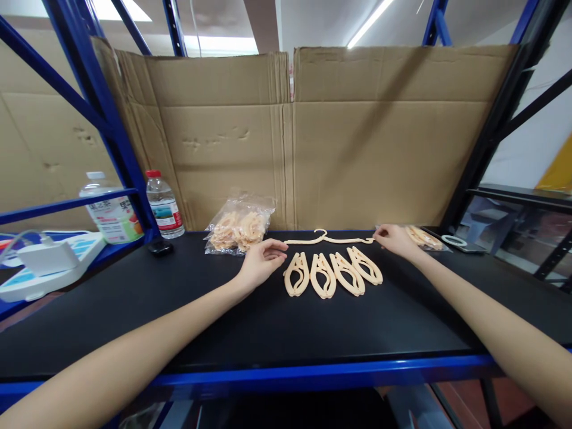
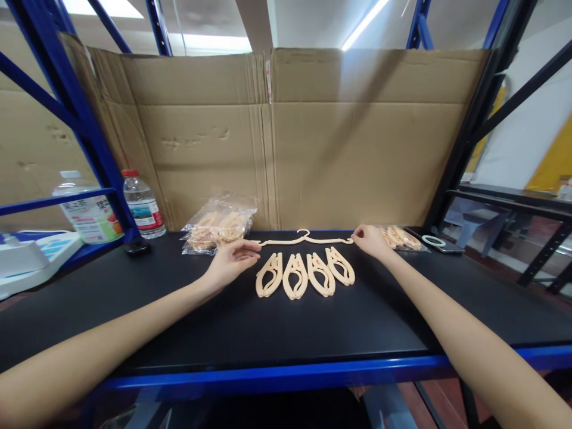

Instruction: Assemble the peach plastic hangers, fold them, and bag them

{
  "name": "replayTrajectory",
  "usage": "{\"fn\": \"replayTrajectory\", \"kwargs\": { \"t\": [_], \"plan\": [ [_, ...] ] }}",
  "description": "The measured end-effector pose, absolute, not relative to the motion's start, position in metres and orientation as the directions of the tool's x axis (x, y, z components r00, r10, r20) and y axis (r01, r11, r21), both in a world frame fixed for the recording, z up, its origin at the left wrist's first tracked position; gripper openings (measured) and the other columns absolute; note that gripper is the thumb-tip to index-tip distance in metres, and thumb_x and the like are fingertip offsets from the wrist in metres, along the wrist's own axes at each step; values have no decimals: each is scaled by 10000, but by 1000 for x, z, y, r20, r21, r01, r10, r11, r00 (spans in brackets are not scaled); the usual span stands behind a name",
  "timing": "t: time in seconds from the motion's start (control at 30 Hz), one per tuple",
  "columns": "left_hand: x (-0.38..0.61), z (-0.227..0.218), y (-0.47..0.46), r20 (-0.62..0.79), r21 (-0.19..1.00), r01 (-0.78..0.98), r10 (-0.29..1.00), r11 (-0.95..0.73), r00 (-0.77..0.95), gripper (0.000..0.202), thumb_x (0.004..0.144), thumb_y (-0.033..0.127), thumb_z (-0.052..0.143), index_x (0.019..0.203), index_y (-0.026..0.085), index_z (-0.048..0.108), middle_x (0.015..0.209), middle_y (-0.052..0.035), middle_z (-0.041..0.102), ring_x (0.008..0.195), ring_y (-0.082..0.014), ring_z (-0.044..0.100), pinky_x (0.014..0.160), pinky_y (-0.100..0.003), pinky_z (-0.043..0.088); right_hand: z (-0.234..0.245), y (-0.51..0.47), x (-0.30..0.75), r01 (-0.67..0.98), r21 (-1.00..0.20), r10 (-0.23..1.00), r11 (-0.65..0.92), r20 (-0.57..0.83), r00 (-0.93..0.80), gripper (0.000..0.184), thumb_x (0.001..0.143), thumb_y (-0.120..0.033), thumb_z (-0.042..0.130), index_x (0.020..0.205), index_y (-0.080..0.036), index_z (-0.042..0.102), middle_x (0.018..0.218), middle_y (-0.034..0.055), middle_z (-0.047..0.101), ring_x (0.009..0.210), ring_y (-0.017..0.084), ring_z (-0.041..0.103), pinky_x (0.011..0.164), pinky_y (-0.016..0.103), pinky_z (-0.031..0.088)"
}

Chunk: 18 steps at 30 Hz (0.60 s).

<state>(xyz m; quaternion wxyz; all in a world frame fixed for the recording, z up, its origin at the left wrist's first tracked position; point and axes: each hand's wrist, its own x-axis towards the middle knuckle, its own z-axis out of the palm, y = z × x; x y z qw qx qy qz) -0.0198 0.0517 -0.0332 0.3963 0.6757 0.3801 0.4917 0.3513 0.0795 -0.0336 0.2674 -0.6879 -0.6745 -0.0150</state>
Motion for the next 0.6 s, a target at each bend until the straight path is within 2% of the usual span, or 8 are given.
{"fn": "replayTrajectory", "kwargs": {
  "t": [0.13, 0.27, 0.43, 0.6],
  "plan": [
    [-33, -35, 73, 350, 905, 189, 920, -381, 174, 219, 598, 55, 618, 804, 128, 632, 852, -56, 684, 790, -168, 669, 851, -353, 525, -47, 93, 354, 940, -307, 895, 147, 447, 6, 210, 814, -141, 480, 941, -138, 647, 985, 116, 698, 951, 234, 648, 865, 349, 494],
    [-38, -40, 83, 292, 920, 214, 938, -329, 185, 252, 548, -12, 562, 750, 123, 629, 809, -51, 685, 750, -170, 671, 797, -347, 535, -61, 97, 347, 912, -269, 882, 311, 440, -171, 312, 847, -138, 452, 1110, -133, 619, 1158, 119, 651, 1081, 229, 606, 973, 374, 453],
    [-36, -44, 84, 233, 929, 237, 947, -283, 220, 293, 518, -34, 536, 740, 128, 637, 800, -45, 688, 758, -179, 676, 728, -309, 536, -71, 99, 344, 865, -228, 843, 448, 432, -322, 370, 842, -112, 431, 1173, -138, 596, 1238, 112, 606, 1176, 225, 545, 1047, 394, 397],
    [-37, -45, 83, 219, 927, 255, 950, -274, 223, 309, 516, -21, 513, 751, 130, 646, 799, -49, 694, 779, -185, 676, 707, -286, 528, -72, 102, 346, 846, -199, 813, 495, 451, -369, 333, 857, -155, 433, 1133, -124, 616, 1167, 141, 631, 1111, 253, 574, 1003, 443, 430]
  ]
}}
